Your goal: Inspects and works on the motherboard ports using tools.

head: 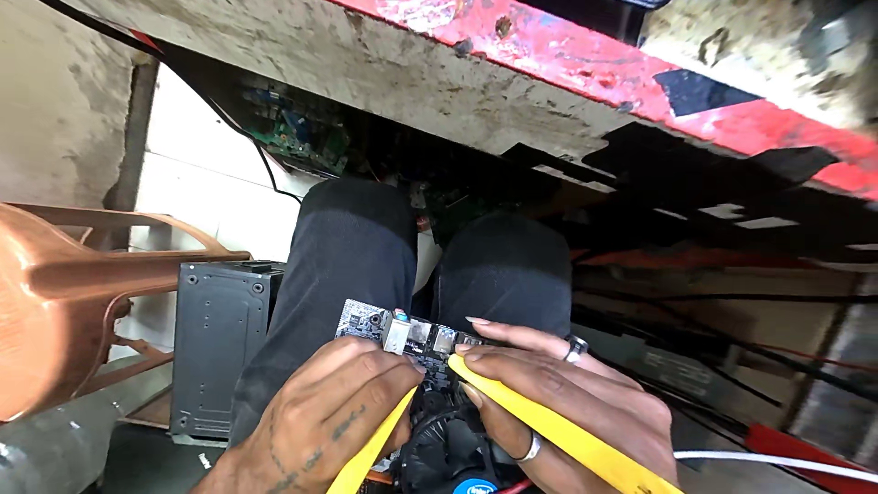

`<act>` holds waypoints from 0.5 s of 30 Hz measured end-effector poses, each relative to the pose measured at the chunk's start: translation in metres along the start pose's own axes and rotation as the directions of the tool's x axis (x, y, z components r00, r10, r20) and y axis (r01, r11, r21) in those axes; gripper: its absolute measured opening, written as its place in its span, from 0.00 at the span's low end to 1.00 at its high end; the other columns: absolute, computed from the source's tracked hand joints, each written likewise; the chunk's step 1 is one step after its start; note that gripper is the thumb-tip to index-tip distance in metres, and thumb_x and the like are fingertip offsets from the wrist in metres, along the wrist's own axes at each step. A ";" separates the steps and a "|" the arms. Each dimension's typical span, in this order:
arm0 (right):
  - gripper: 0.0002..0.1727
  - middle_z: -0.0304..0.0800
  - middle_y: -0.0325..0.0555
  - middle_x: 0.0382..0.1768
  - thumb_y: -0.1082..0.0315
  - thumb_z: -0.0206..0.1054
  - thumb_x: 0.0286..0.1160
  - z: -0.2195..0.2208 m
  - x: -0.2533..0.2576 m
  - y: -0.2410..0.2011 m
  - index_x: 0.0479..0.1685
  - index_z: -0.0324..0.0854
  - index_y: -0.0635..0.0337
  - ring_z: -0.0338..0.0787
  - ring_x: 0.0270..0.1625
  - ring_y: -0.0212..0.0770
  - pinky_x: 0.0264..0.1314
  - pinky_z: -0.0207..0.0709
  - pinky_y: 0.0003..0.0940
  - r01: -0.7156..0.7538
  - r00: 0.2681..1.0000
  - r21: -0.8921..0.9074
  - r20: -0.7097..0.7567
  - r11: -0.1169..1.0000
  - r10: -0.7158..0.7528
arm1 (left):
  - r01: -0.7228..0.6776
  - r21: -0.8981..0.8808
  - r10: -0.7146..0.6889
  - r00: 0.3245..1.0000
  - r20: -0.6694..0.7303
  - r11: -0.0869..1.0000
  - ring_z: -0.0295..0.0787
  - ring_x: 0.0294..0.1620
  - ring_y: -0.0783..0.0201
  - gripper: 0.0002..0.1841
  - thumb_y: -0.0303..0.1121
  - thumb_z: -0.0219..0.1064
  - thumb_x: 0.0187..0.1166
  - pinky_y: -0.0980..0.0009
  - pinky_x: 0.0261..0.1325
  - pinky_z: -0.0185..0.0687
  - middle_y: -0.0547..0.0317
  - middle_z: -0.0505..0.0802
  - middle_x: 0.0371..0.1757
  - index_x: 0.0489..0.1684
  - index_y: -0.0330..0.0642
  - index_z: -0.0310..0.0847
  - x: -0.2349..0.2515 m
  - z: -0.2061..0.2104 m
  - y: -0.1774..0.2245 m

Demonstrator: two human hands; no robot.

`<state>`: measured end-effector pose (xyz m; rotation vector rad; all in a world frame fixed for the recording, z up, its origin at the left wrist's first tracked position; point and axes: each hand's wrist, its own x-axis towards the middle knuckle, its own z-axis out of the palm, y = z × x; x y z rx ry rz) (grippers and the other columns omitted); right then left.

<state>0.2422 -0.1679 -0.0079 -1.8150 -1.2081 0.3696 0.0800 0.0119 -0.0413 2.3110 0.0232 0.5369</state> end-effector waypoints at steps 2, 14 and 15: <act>0.07 0.98 0.40 0.47 0.67 0.72 0.76 0.000 0.000 0.000 0.45 0.92 0.61 0.93 0.64 0.38 0.76 0.84 0.37 -0.001 1.000 -0.001 0.004 1.000 0.001 | -0.002 0.002 0.002 1.000 0.000 1.000 0.88 0.52 0.66 0.08 0.34 0.64 0.84 0.74 0.58 0.82 0.59 0.93 0.48 0.52 0.42 0.84 0.000 0.000 0.000; 0.07 0.98 0.39 0.46 0.67 0.73 0.76 0.001 -0.001 0.001 0.44 0.92 0.59 0.94 0.62 0.37 0.73 0.86 0.36 -0.020 1.000 0.041 -0.022 0.999 0.021 | 0.004 -0.034 -0.004 1.000 -0.012 0.999 0.89 0.52 0.66 0.09 0.35 0.64 0.84 0.74 0.58 0.82 0.60 0.94 0.49 0.53 0.43 0.85 -0.002 0.001 -0.003; 0.06 0.98 0.38 0.45 0.67 0.73 0.75 0.001 -0.002 0.001 0.43 0.92 0.59 0.94 0.61 0.38 0.72 0.87 0.37 -0.031 0.998 0.067 -0.044 0.997 0.034 | 0.001 -0.040 -0.001 1.000 -0.009 0.999 0.89 0.52 0.66 0.09 0.35 0.64 0.84 0.73 0.58 0.82 0.60 0.94 0.49 0.54 0.43 0.85 -0.002 0.001 -0.003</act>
